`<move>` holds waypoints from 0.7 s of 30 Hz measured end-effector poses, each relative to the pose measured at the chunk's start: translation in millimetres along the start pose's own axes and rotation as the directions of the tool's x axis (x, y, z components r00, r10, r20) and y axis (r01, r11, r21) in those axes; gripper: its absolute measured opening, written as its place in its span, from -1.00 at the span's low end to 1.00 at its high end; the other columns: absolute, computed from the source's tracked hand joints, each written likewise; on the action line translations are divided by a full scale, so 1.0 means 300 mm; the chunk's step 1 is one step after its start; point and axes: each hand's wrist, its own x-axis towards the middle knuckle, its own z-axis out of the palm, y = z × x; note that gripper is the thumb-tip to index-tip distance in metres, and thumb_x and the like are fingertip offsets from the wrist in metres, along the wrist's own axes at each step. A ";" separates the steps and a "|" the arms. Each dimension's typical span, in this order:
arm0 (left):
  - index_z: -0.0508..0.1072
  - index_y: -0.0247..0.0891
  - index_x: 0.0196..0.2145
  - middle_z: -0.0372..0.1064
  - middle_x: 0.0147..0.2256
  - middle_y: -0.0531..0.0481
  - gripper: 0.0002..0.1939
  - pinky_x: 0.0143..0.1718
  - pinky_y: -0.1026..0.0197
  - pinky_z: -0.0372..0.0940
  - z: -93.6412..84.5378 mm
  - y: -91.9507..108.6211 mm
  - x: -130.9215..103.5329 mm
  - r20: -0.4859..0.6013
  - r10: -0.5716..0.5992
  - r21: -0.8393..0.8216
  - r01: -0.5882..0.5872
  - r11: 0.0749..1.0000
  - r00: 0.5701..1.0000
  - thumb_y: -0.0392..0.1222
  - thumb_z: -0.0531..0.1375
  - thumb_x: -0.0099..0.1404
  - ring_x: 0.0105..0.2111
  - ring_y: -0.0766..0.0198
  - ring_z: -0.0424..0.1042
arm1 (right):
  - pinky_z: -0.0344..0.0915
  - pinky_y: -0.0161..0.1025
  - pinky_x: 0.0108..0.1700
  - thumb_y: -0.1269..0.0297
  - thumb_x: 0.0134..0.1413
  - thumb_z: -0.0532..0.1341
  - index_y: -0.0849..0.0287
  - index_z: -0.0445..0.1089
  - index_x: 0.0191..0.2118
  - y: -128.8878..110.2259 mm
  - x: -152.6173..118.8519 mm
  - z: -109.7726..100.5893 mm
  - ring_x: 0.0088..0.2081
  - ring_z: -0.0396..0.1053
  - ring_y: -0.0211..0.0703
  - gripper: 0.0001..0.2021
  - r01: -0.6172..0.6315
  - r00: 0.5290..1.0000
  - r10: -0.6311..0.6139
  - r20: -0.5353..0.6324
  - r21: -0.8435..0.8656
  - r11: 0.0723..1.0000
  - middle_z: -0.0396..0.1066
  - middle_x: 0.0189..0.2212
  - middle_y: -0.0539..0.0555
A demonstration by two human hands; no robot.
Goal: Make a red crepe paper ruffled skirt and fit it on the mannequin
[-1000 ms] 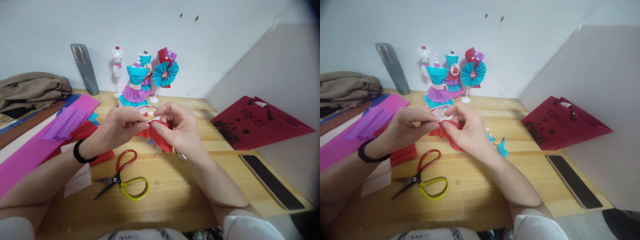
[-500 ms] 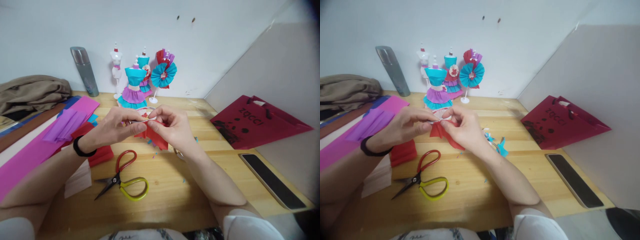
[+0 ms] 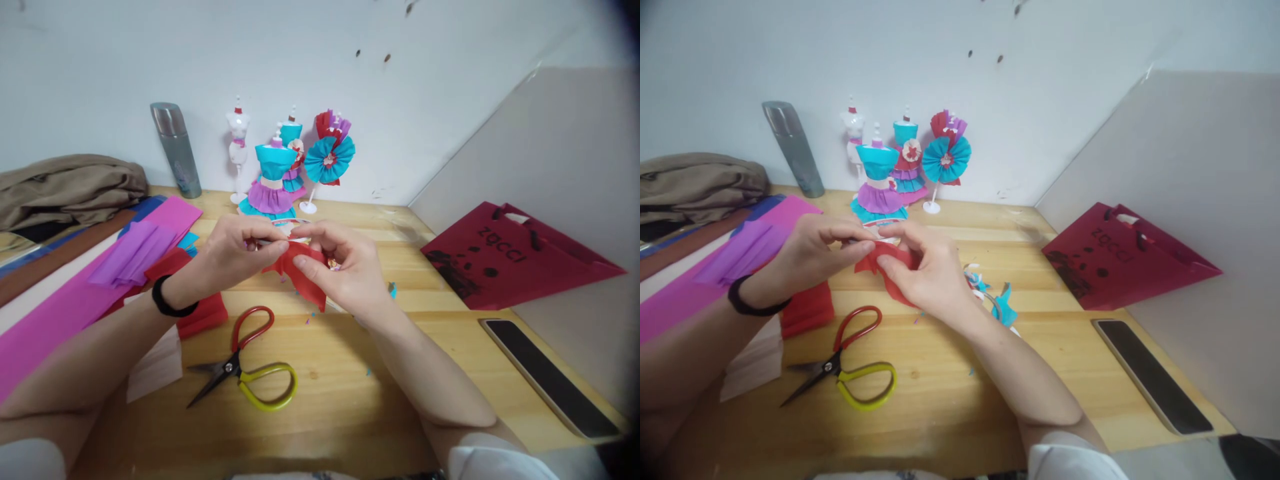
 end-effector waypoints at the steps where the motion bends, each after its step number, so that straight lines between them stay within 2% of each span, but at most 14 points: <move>1: 0.50 -0.23 -0.52 0.37 -0.61 0.10 -0.79 -0.56 0.30 0.12 0.002 0.001 -0.004 -0.028 0.026 0.052 -0.025 0.998 0.999 -0.31 0.17 0.25 -0.60 0.40 0.23 | 0.11 -0.29 -0.50 0.36 0.00 0.25 0.13 0.45 -0.16 -0.003 0.000 0.001 -0.57 0.17 -0.31 -0.77 -0.004 1.000 0.004 -0.002 0.014 1.000 0.27 -0.59 -0.12; 3: 0.49 -0.21 -0.52 0.37 -0.58 0.09 -0.78 -0.53 0.28 0.13 0.007 0.003 -0.012 -0.076 0.097 0.178 -0.082 0.981 0.992 -0.32 0.17 0.27 -0.57 0.38 0.23 | 0.14 -0.28 -0.49 0.35 -0.02 0.27 0.13 0.43 -0.14 -0.007 0.000 0.003 -0.55 0.20 -0.29 -0.74 -0.024 1.000 0.024 -0.014 0.039 0.999 0.28 -0.59 -0.12; 6: 0.50 -0.21 -0.51 0.35 -0.56 0.05 -0.74 -0.49 0.24 0.14 0.011 0.007 -0.021 -0.109 0.185 0.404 -0.126 0.906 0.977 -0.29 0.15 0.32 -0.52 0.34 0.25 | 0.16 -0.28 -0.48 0.31 -0.03 0.29 0.13 0.40 -0.10 -0.010 -0.002 0.003 -0.55 0.22 -0.28 -0.69 -0.064 0.997 0.066 -0.042 0.059 0.996 0.27 -0.59 -0.13; 8: 0.52 -0.24 -0.52 0.33 -0.58 0.05 -0.73 -0.51 0.24 0.12 0.008 0.010 -0.021 -0.118 0.208 0.464 -0.131 0.876 0.971 -0.28 0.16 0.33 -0.53 0.34 0.23 | 0.17 -0.29 -0.47 0.28 0.00 0.30 0.12 0.37 -0.08 -0.010 -0.004 0.000 -0.55 0.23 -0.29 -0.68 -0.083 0.995 0.086 -0.056 0.060 0.995 0.28 -0.59 -0.14; 11: 0.52 -0.26 -0.54 0.36 -0.60 0.10 -0.74 -0.57 0.29 0.07 0.001 0.016 -0.015 -0.127 0.177 0.337 -0.125 0.933 0.976 -0.32 0.20 0.30 -0.60 0.42 0.18 | 0.18 -0.31 -0.48 0.24 0.02 0.31 0.11 0.32 -0.14 -0.009 -0.006 -0.005 -0.56 0.22 -0.31 -0.73 -0.087 0.992 0.092 -0.089 0.062 0.994 0.28 -0.59 -0.15; 14: 0.55 -0.24 -0.51 0.44 -0.58 0.12 -0.75 -0.58 0.34 0.09 -0.004 0.024 -0.012 -0.114 0.100 0.188 -0.078 0.979 0.988 -0.30 0.21 0.32 -0.61 0.44 0.25 | 0.13 -0.33 -0.50 0.22 0.02 0.31 0.12 0.29 -0.26 -0.012 -0.005 -0.010 -0.58 0.17 -0.34 -0.79 -0.092 0.989 0.096 -0.111 0.046 0.995 0.25 -0.62 -0.16; 18: 0.61 -0.21 -0.41 0.53 -0.51 0.09 -0.83 -0.55 0.34 0.15 -0.005 0.025 -0.016 -0.104 0.031 0.132 -0.017 0.991 0.994 -0.23 0.24 0.31 -0.56 0.40 0.36 | 0.10 -0.34 -0.54 0.20 0.03 0.30 0.14 0.32 -0.36 -0.018 -0.004 -0.014 -0.59 0.20 -0.34 -0.82 -0.144 0.987 0.148 -0.062 0.070 0.987 0.30 -0.61 -0.10; 21: 0.62 -0.22 -0.38 0.52 -0.52 0.07 -0.84 -0.53 0.34 0.19 0.000 0.020 -0.020 -0.095 0.033 0.124 -0.021 0.992 0.995 -0.23 0.24 0.31 -0.54 0.39 0.37 | 0.14 -0.33 -0.55 0.23 0.02 0.30 0.16 0.35 -0.43 -0.019 -0.003 -0.009 -0.57 0.25 -0.32 -0.85 -0.147 0.988 0.152 -0.035 0.112 0.983 0.39 -0.57 -0.04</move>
